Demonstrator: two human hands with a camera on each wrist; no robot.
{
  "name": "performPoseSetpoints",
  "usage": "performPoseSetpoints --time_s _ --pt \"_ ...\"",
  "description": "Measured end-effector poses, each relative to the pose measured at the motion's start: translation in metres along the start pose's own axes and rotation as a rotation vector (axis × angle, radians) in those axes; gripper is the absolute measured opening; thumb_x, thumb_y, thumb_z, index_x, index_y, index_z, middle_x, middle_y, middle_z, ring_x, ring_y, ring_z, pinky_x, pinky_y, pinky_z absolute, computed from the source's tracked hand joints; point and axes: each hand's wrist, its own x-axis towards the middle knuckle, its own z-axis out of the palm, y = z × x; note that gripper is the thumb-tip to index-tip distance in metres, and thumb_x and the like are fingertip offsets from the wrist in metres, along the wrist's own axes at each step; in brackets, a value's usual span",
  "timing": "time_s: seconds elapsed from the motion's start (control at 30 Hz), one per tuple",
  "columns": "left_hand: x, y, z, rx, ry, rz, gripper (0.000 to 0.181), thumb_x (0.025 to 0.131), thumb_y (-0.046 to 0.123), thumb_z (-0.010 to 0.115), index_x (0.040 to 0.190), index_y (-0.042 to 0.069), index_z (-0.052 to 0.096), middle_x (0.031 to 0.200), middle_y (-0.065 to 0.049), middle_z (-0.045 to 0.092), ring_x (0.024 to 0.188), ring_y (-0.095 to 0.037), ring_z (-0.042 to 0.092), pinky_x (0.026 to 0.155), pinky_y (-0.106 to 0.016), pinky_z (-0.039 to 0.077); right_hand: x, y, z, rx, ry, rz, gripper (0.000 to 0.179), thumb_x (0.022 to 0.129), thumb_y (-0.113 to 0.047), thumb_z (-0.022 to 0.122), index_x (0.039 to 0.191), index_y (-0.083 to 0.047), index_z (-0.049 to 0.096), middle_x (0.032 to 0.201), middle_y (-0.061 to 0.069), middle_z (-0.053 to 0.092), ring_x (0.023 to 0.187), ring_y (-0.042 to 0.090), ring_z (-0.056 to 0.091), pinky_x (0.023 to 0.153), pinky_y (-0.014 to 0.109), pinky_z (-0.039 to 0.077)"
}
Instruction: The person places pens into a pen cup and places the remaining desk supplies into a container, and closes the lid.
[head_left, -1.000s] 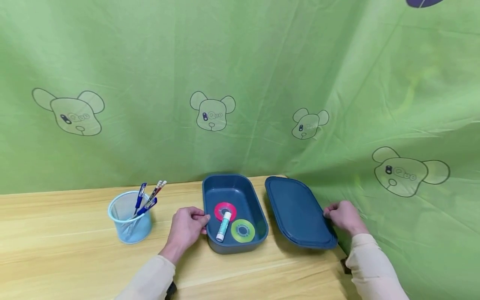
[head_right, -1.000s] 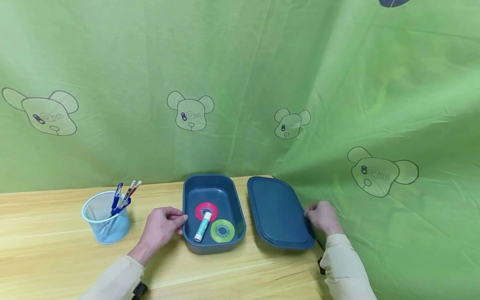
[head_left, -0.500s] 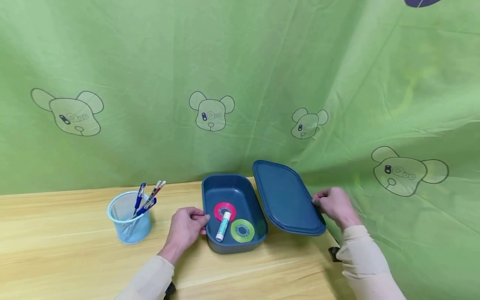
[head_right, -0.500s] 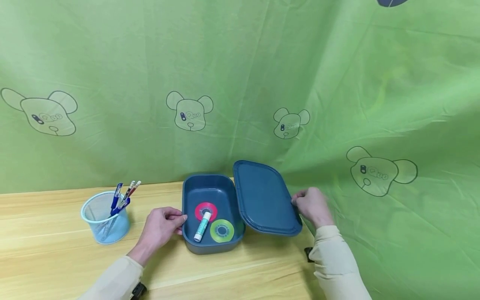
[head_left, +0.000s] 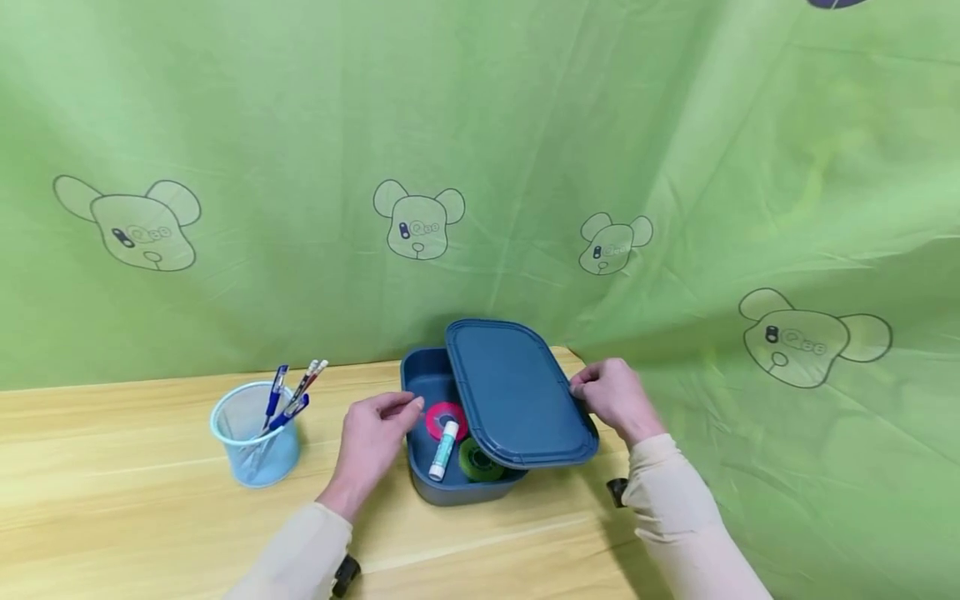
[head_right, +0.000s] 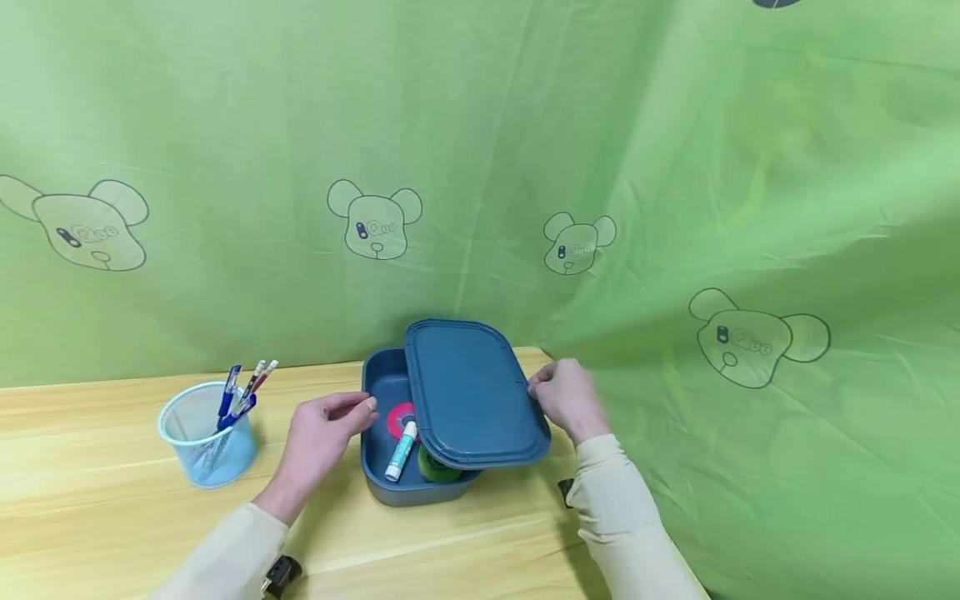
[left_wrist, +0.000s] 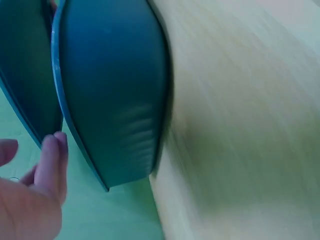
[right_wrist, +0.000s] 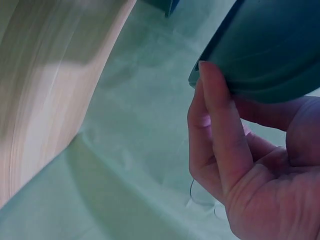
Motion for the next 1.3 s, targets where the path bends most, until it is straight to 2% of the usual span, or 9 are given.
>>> performPoseSetpoints --time_s 0.07,0.2,0.4,0.53,0.83,1.07,1.17,1.3 --pt "0.001 0.001 0.002 -0.095 -0.045 -0.025 0.035 0.093 0.017 0.07 0.12 -0.006 0.066 0.106 -0.017 0.071 0.095 -0.027 0.07 0.086 -0.034 0.057 0.001 -0.003 0.006 0.008 0.0 -0.001 0.011 0.091 -0.001 0.062 0.095 0.005 0.069 0.092 0.014 0.066 0.072 0.018 0.065 0.067 0.035 0.059" --pt "0.002 0.0 0.003 -0.197 -0.085 -0.064 0.037 0.093 0.012 0.07 0.122 -0.01 0.062 0.109 -0.022 0.069 0.097 -0.028 0.07 0.087 -0.034 0.057 0.002 -0.009 0.018 0.003 0.003 -0.012 0.01 0.091 -0.001 0.062 0.094 0.004 0.07 0.093 0.014 0.067 0.073 0.019 0.066 0.067 0.035 0.058" --pt "0.005 0.0 0.004 -0.324 -0.042 -0.092 0.033 0.09 0.002 0.07 0.119 -0.013 0.062 0.11 -0.025 0.067 0.092 -0.026 0.071 0.082 -0.029 0.058 0.006 -0.019 0.034 -0.064 0.024 -0.056 0.009 0.087 -0.001 0.065 0.088 0.0 0.073 0.083 0.008 0.068 0.07 0.018 0.063 0.063 0.03 0.054" --pt "0.006 -0.001 0.003 -0.307 -0.023 -0.093 0.031 0.09 -0.001 0.069 0.118 -0.013 0.063 0.108 -0.024 0.067 0.087 -0.022 0.071 0.079 -0.027 0.059 0.007 -0.021 0.04 -0.052 0.034 -0.057 0.008 0.087 -0.002 0.066 0.087 0.0 0.073 0.081 0.008 0.068 0.068 0.018 0.062 0.06 0.029 0.053" --pt "0.01 -0.003 -0.007 -0.242 -0.004 -0.115 0.028 0.089 -0.009 0.065 0.116 -0.015 0.063 0.105 -0.026 0.067 0.08 -0.023 0.071 0.075 -0.03 0.06 0.008 -0.015 0.048 0.256 -0.087 -0.073 0.015 0.09 0.003 0.066 0.102 0.012 0.07 0.094 0.017 0.069 0.071 0.017 0.067 0.066 0.031 0.061" --pt "0.011 -0.002 -0.013 -0.223 0.006 -0.131 0.028 0.089 -0.01 0.064 0.116 -0.016 0.062 0.106 -0.027 0.066 0.081 -0.026 0.071 0.076 -0.03 0.06 0.007 -0.007 0.051 0.427 -0.175 -0.048 0.02 0.091 0.004 0.064 0.106 0.016 0.066 0.087 0.011 0.068 0.067 0.011 0.062 0.065 0.026 0.06" --pt "0.011 0.001 -0.013 -0.211 -0.002 -0.14 0.029 0.088 -0.011 0.065 0.117 -0.015 0.062 0.104 -0.025 0.067 0.081 -0.025 0.071 0.075 -0.03 0.06 0.008 -0.005 0.05 0.463 -0.178 -0.043 0.02 0.09 0.005 0.064 0.106 0.017 0.065 0.084 0.01 0.068 0.066 0.011 0.062 0.065 0.025 0.06" --pt "0.013 0.01 -0.015 -0.214 0.019 -0.12 0.029 0.087 -0.011 0.067 0.116 -0.012 0.064 0.101 -0.022 0.068 0.08 -0.021 0.07 0.073 -0.03 0.061 0.01 -0.007 0.046 0.522 -0.145 -0.098 0.021 0.089 0.007 0.065 0.106 0.019 0.064 0.087 0.012 0.069 0.068 0.012 0.065 0.068 0.027 0.061"
